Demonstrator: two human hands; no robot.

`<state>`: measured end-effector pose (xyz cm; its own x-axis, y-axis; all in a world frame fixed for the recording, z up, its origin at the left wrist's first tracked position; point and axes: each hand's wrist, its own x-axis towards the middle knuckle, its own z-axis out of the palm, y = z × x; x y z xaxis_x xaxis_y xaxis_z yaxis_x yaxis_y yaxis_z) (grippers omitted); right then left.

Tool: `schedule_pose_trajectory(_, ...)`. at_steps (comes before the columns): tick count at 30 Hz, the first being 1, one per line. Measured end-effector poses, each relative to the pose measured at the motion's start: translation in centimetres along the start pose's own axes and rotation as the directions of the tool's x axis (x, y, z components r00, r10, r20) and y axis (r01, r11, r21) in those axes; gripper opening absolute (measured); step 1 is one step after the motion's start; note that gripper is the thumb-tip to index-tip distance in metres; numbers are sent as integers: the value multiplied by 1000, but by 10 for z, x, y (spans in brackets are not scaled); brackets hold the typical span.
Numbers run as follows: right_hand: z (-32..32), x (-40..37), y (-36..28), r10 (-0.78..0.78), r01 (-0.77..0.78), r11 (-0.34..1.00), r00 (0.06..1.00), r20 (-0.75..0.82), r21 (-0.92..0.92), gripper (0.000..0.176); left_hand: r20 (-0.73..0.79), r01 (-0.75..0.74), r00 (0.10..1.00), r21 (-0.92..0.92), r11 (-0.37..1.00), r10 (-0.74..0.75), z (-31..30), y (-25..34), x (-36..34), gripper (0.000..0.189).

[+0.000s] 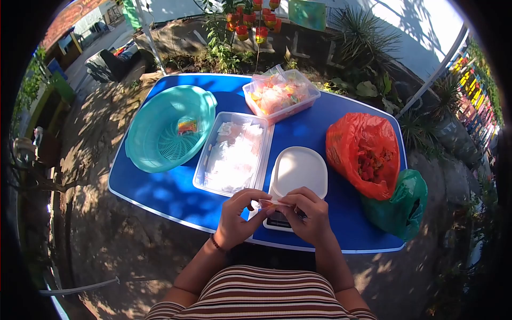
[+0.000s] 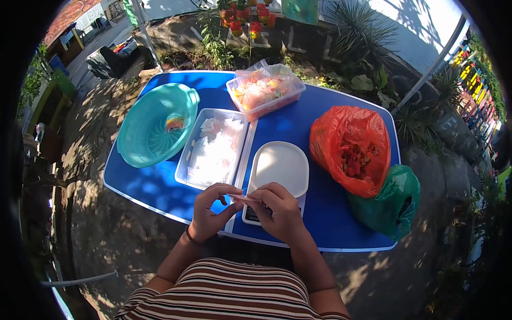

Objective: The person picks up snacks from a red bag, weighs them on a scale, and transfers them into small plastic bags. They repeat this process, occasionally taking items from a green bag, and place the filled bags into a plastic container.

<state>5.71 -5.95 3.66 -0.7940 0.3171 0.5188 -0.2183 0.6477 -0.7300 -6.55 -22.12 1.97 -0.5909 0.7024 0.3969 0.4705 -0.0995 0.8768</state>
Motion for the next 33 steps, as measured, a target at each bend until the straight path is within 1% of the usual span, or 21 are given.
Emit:
schedule_pose_trajectory(2,16,13,-5,-47,46,999,998,30,21,15,-35,29,999,24,999,-29,-19,1,-5,34)
schedule_pose_trajectory(5,41,32,-10,-113,106,992,988,105,70,16,-131,76,989,49,996,-70,-46,2,-16,35)
schedule_pose_trajectory(6,48,39,-16,-118,105,990,984,137,96,17,-166,78,984,102,992,-60,-54,0,-20,34)
schedule_pose_trajectory(9,73,51,-25,-165,139,979,968,187,146,17,-220,67,975,184,981,-25,-80,0,-32,28)
schedule_pose_trajectory(10,82,53,-25,-167,136,978,965,204,155,17,-217,74,976,226,971,-24,-89,4,-34,28)
schedule_pose_trajectory(13,99,59,-31,-195,143,966,950,245,216,12,-216,35,976,318,948,37,-109,8,-39,28)
schedule_pose_trajectory(14,103,61,-32,-205,152,965,946,251,214,14,-248,107,968,233,966,-47,-110,7,-42,26)
schedule_pose_trajectory(17,109,68,-31,-222,175,966,938,265,190,19,-277,58,961,180,982,-6,-114,0,-39,26)
schedule_pose_trajectory(20,111,78,-39,-229,217,972,961,156,91,27,-296,-24,952,191,981,81,-118,-11,-28,31)
schedule_pose_trajectory(23,118,88,-28,-249,239,968,957,150,83,33,-342,-104,921,239,965,184,-121,-19,-7,33)
schedule_pose_trajectory(24,121,93,-25,-267,259,963,955,129,75,35,-343,-105,922,224,969,179,-123,-21,-1,35)
schedule_pose_trajectory(27,133,114,-17,-303,301,953,950,73,31,41,-368,-137,886,370,919,281,-129,-27,24,29)
schedule_pose_trajectory(28,136,121,-16,-304,305,952,951,61,6,44,-368,-155,870,428,890,329,-132,-30,31,30)
schedule_pose_trajectory(29,140,126,-14,-305,306,952,951,50,-18,47,-381,-161,856,445,881,349,-134,-36,37,31)
schedule_pose_trajectory(30,145,130,-7,-254,254,967,966,53,10,52,-394,-166,841,464,870,370,-136,-45,43,32)
schedule_pose_trajectory(31,151,133,-1,-255,255,967,964,69,7,53,-408,-168,825,485,858,392,-138,-54,48,32)
schedule_pose_trajectory(32,156,136,3,-254,255,967,963,84,5,53,-388,-184,834,475,861,392,-142,-66,50,35)
schedule_pose_trajectory(33,161,138,8,-252,253,967,963,100,4,54,-373,-154,850,499,853,372,-145,-70,52,37)
